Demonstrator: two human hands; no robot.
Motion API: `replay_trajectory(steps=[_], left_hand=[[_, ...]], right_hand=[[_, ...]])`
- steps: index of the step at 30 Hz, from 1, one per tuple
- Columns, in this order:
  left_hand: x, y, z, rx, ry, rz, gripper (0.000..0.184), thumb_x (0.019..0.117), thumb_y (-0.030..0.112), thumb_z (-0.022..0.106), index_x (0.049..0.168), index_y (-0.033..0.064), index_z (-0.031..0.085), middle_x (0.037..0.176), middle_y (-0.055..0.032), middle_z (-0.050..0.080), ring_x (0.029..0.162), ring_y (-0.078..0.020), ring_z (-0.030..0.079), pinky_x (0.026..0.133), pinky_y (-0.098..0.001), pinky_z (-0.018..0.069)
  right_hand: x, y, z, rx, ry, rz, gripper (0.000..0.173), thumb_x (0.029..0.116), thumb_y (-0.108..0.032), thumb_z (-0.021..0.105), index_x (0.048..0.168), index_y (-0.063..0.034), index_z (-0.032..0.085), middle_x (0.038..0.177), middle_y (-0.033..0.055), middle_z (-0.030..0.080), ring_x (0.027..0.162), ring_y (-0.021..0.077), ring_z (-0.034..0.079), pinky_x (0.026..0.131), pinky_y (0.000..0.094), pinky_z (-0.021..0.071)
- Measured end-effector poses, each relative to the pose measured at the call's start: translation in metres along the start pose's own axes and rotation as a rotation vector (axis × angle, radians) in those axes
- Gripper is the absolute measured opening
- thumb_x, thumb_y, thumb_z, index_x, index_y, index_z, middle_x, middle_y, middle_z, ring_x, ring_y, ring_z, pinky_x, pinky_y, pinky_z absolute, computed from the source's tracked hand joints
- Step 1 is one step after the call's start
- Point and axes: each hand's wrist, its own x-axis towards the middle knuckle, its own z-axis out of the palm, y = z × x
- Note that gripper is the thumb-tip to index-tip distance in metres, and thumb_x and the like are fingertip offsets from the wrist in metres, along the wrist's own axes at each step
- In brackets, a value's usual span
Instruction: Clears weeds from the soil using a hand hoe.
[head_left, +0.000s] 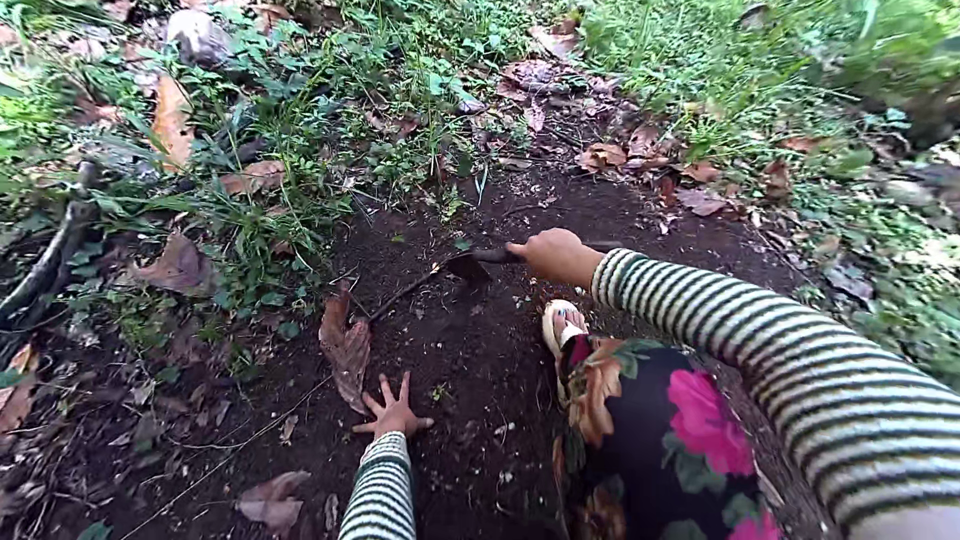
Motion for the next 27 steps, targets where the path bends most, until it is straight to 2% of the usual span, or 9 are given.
replay_trajectory(steps=[4, 8, 11, 14, 17, 20, 23, 24, 27], left_hand=[[0.004, 0.015, -0.002, 0.004, -0.025, -0.094, 0.132, 0.0649, 0.058, 0.092, 0.163, 0.0480, 0.004, 0.172, -0.0068, -0.020, 0.152, -0.0579, -0.015, 0.097, -0.0942, 0.0173], [-0.002, 0.038, -0.013, 0.060, -0.058, -0.210, 0.128, 0.0680, 0.048, 0.093, 0.164, 0.0459, 0.008, 0.173, -0.0106, -0.015, 0.152, -0.0594, -0.006, 0.098, -0.0934, 0.0186], [-0.006, 0.065, -0.032, 0.055, -0.074, -0.298, 0.107, 0.0806, 0.047, 0.082, 0.165, 0.0365, 0.018, 0.173, -0.0168, 0.001, 0.153, -0.0579, 0.003, 0.101, -0.0919, 0.0157], [0.001, 0.097, -0.059, 0.066, -0.046, -0.287, 0.071, 0.0926, 0.047, 0.068, 0.155, 0.0204, 0.048, 0.167, -0.0187, 0.030, 0.154, -0.0544, 0.013, 0.106, -0.0892, 0.0129], [0.017, 0.140, -0.098, -0.009, 0.101, -0.195, 0.055, 0.0958, 0.037, 0.066, 0.146, 0.0161, 0.059, 0.161, -0.0175, 0.042, 0.154, -0.0504, 0.020, 0.110, -0.0848, 0.0143], [0.046, 0.189, -0.147, -0.091, 0.196, -0.111, 0.060, 0.0961, 0.031, 0.066, 0.152, 0.0155, 0.051, 0.164, -0.0161, 0.036, 0.155, -0.0447, 0.021, 0.115, -0.0791, 0.0161], [0.085, 0.228, -0.182, -0.130, 0.168, -0.118, 0.077, 0.0943, 0.036, 0.069, 0.161, 0.0157, 0.036, 0.171, -0.0148, 0.020, 0.158, -0.0426, 0.014, 0.117, -0.0764, 0.0169], [0.097, 0.238, -0.188, -0.142, 0.119, -0.140, 0.082, 0.0945, 0.039, 0.069, 0.163, 0.0149, 0.031, 0.172, -0.0146, 0.016, 0.158, -0.0430, 0.011, 0.117, -0.0755, 0.0179], [0.128, 0.259, -0.193, -0.075, -0.034, -0.199, 0.086, 0.0971, 0.043, 0.064, 0.163, 0.0067, 0.023, 0.171, -0.0215, 0.010, 0.155, -0.0498, 0.014, 0.119, -0.0636, 0.0319]], right_hand=[[0.040, 0.054, -0.020, 0.010, -0.002, -0.069, 0.034, 0.1018, -0.004, 0.055, 0.134, -0.0124, 0.059, 0.108, 0.0248, 0.070, 0.102, 0.0479, 0.068, 0.080, 0.0646, 0.0546], [0.104, 0.142, -0.009, 0.110, -0.073, -0.076, 0.034, 0.0941, -0.012, 0.070, 0.127, -0.0110, 0.064, 0.112, 0.0248, 0.069, 0.105, 0.0485, 0.067, 0.081, 0.0696, 0.0541], [0.150, 0.212, 0.045, 0.315, -0.107, -0.096, 0.038, 0.0831, -0.021, 0.083, 0.115, -0.0098, 0.068, 0.101, 0.0221, 0.070, 0.096, 0.0443, 0.069, 0.078, 0.0681, 0.0548], [0.163, 0.258, 0.120, 0.636, -0.254, -0.107, 0.038, 0.0858, -0.021, 0.080, 0.118, -0.0048, 0.067, 0.101, 0.0234, 0.069, 0.088, 0.0408, 0.069, 0.078, 0.0640, 0.0552], [0.164, 0.295, 0.170, 0.927, -0.338, -0.039, 0.036, 0.0865, -0.023, 0.077, 0.117, -0.0079, 0.065, 0.082, 0.0144, 0.070, 0.062, 0.0271, 0.067, 0.062, 0.0493, 0.0582], [0.187, 0.349, 0.177, 1.250, -0.318, 0.074, 0.045, 0.0890, -0.017, 0.077, 0.129, -0.0070, 0.058, 0.075, 0.0105, 0.067, 0.052, 0.0201, 0.064, 0.053, 0.0384, 0.0581], [0.235, 0.399, 0.145, 1.544, -0.107, 0.226, 0.052, 0.0949, -0.014, 0.069, 0.141, -0.0051, 0.046, 0.078, 0.0085, 0.064, 0.054, 0.0183, 0.063, 0.053, 0.0362, 0.0581], [0.256, 0.410, 0.131, 1.657, -0.015, 0.294, 0.048, 0.0984, -0.014, 0.065, 0.141, -0.0041, 0.045, 0.079, 0.0078, 0.063, 0.055, 0.0175, 0.062, 0.054, 0.0355, 0.0580], [0.336, 0.422, 0.091, 2.025, 0.333, 0.515, 0.031, 0.1042, -0.018, 0.060, 0.129, -0.0044, 0.049, 0.074, 0.0034, 0.058, 0.054, 0.0133, 0.060, 0.057, 0.0324, 0.0583]])
